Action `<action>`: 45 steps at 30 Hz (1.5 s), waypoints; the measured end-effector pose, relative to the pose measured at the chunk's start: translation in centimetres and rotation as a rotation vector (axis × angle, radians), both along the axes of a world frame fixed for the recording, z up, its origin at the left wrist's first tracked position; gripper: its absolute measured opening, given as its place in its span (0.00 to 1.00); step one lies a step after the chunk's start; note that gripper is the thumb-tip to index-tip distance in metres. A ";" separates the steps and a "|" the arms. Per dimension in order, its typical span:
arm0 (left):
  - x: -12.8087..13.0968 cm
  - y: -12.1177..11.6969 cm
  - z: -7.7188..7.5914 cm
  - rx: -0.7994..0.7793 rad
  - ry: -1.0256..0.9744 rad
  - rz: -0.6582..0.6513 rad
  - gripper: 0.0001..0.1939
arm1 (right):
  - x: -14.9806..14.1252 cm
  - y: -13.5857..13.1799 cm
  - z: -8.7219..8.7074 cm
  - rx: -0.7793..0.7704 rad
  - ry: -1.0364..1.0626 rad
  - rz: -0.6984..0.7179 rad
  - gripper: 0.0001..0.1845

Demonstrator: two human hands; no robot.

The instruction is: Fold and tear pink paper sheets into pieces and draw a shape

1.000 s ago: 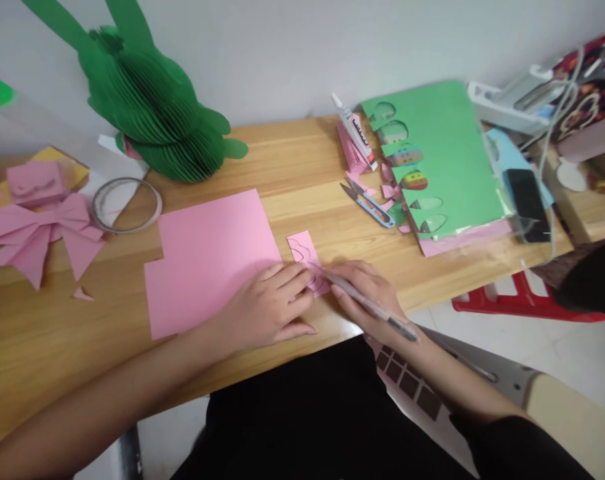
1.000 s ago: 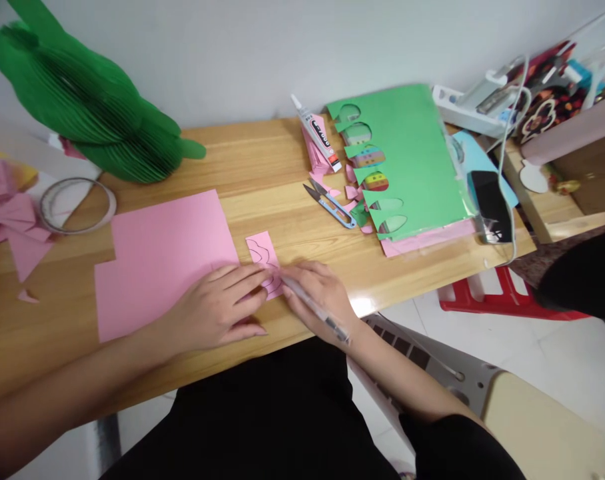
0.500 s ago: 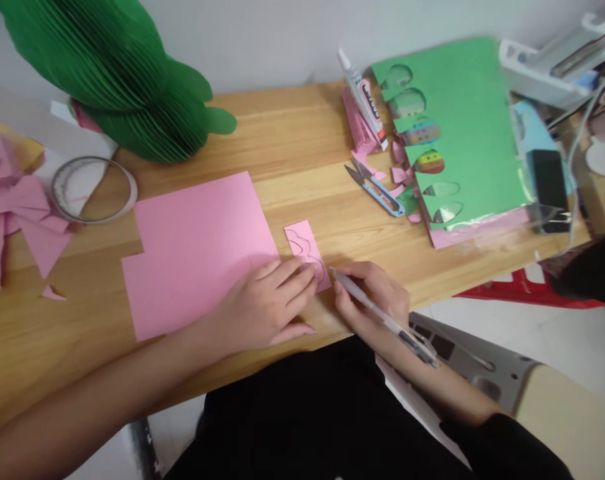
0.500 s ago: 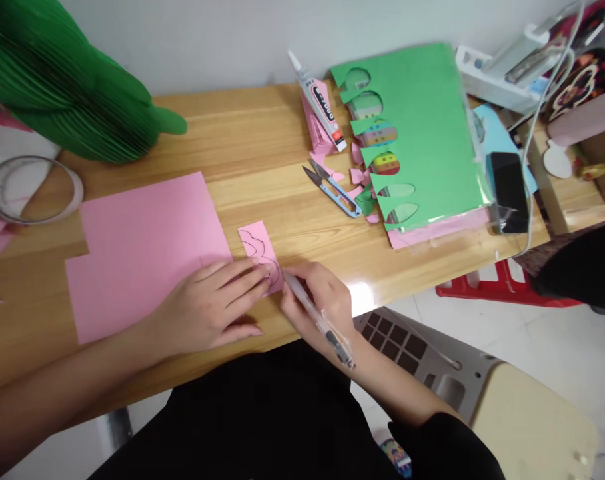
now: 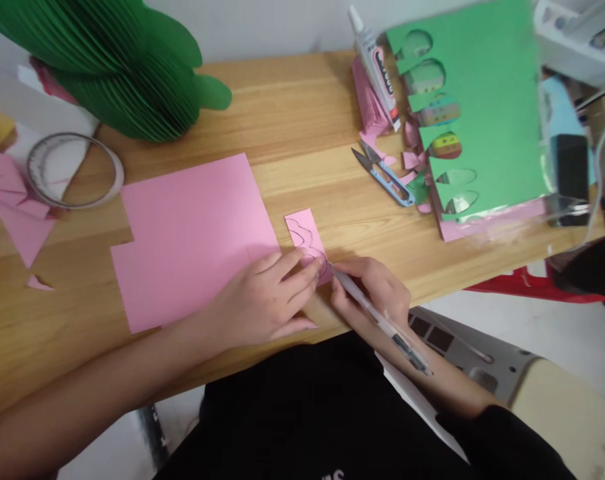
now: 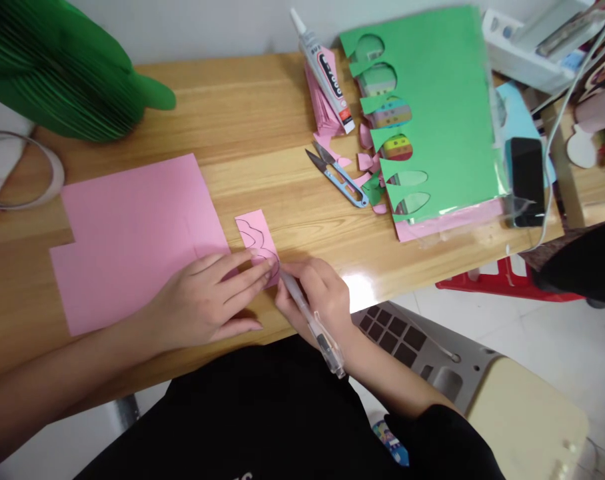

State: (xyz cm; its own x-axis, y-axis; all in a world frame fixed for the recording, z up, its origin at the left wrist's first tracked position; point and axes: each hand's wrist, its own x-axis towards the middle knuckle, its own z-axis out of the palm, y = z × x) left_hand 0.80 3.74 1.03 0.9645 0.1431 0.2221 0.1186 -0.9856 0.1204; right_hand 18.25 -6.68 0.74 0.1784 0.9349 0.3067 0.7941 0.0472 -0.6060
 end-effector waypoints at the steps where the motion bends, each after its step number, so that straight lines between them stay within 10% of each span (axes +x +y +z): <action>1: 0.0 0.0 0.0 0.000 0.003 -0.002 0.26 | 0.0 0.0 0.0 0.015 -0.020 0.015 0.11; 20: -0.2 -0.1 -0.5 -0.025 -0.024 -0.022 0.26 | 0.0 0.5 -0.2 0.059 -0.104 0.048 0.11; 45: -0.2 -0.2 -1.0 -0.005 -0.032 -0.019 0.26 | 2.2 3.0 1.1 -0.250 0.266 0.072 0.04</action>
